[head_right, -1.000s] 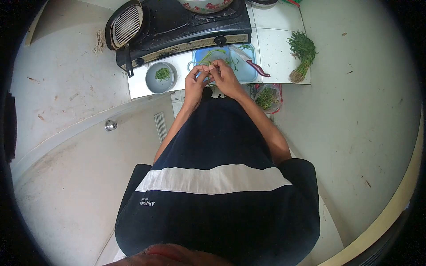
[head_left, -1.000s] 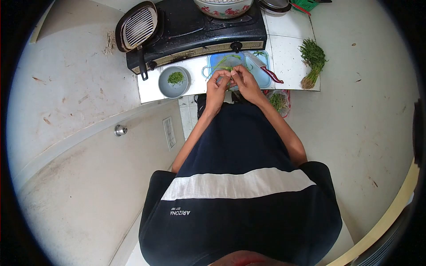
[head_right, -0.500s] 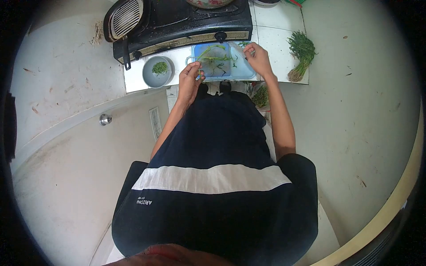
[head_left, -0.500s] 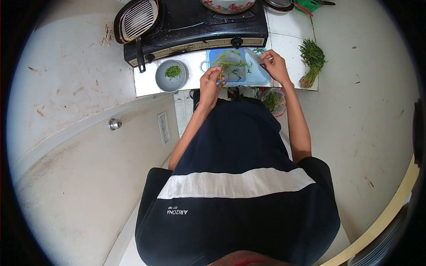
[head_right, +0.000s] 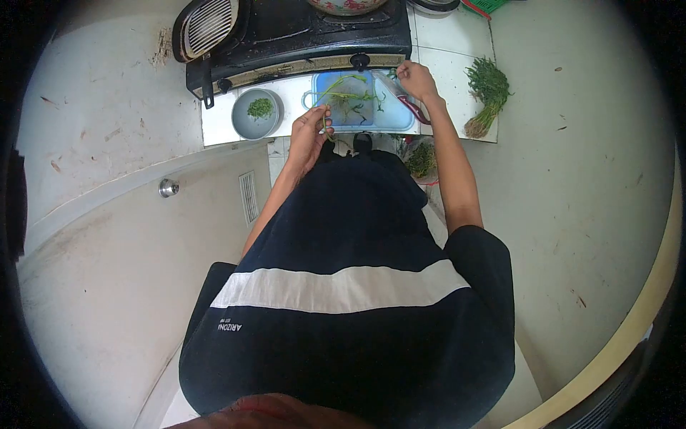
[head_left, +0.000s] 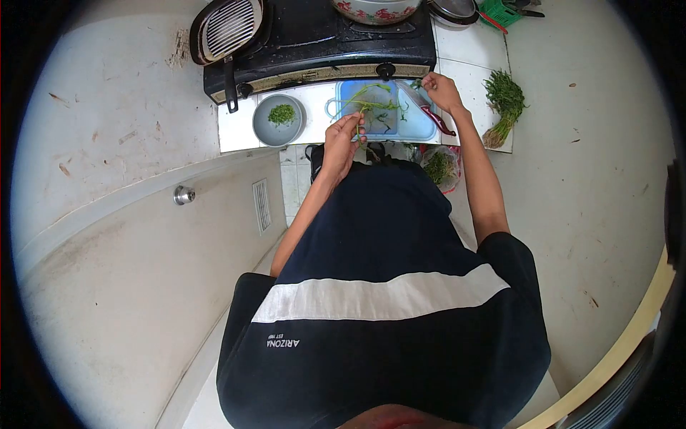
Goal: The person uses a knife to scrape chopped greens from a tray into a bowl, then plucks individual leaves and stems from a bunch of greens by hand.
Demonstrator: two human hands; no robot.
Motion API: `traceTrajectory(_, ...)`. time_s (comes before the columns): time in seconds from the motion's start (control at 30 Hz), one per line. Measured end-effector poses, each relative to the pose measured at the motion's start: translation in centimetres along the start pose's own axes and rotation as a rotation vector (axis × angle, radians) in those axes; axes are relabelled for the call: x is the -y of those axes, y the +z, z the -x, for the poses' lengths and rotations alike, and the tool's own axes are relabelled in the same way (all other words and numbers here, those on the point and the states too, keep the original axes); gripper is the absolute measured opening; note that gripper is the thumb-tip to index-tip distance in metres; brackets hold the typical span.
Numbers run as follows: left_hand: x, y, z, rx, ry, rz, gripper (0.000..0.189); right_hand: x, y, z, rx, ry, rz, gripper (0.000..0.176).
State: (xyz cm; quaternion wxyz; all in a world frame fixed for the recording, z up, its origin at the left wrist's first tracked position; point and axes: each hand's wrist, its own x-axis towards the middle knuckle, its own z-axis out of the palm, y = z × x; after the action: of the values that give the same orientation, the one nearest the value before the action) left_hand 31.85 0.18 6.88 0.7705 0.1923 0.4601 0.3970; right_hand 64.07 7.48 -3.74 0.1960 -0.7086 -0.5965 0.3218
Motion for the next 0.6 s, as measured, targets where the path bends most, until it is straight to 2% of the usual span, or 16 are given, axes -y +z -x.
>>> traceTrajectory(0.1, 0.0, -0.1, 0.0, 0.003, -0.006, 0.002, 0.017, 0.5, -0.1, -0.7, -0.017, -0.016, 0.0, 0.017)
traceTrajectory(0.3, 0.1, -0.2, -0.2, -0.012, -0.022, 0.01, 0.017, -2.0, 1.9, -0.8, -0.01, 0.143, 0.339, 0.022)
traceTrajectory(0.37, 0.1, -0.3, -0.1, -0.012, -0.019, 0.011, 0.017, -2.0, 2.4, 0.7, -0.22, 0.102, 0.336, 0.025)
traceTrajectory(0.4, 0.0, -0.4, -0.1, -0.011, -0.009, -0.004, 0.017, -1.3, 2.5, 1.5, -0.218, 0.098, 0.337, 0.025)
traceTrajectory(0.47, -0.1, -0.4, -0.1, -0.013, 0.004, -0.013, 0.018, 0.5, 3.2, 3.1, -0.351, 0.054, 0.138, 0.024)
traceTrajectory(0.5, -0.2, -0.2, -0.1, -0.014, 0.03, -0.027, 0.018, 1.4, 3.6, 3.7, -0.319, 0.004, 0.061, 0.022)
traceTrajectory(0.57, -0.3, 0.0, -0.1, -0.02, 0.055, -0.041, 0.018, 6.5, 2.9, 6.2, -0.108, 0.1, -0.227, 0.021)
traceTrajectory(0.6, -0.3, 0.1, -0.2, -0.018, 0.105, -0.084, 0.019, 7.4, 3.5, 7.1, -0.013, -0.042, -0.395, 0.021)
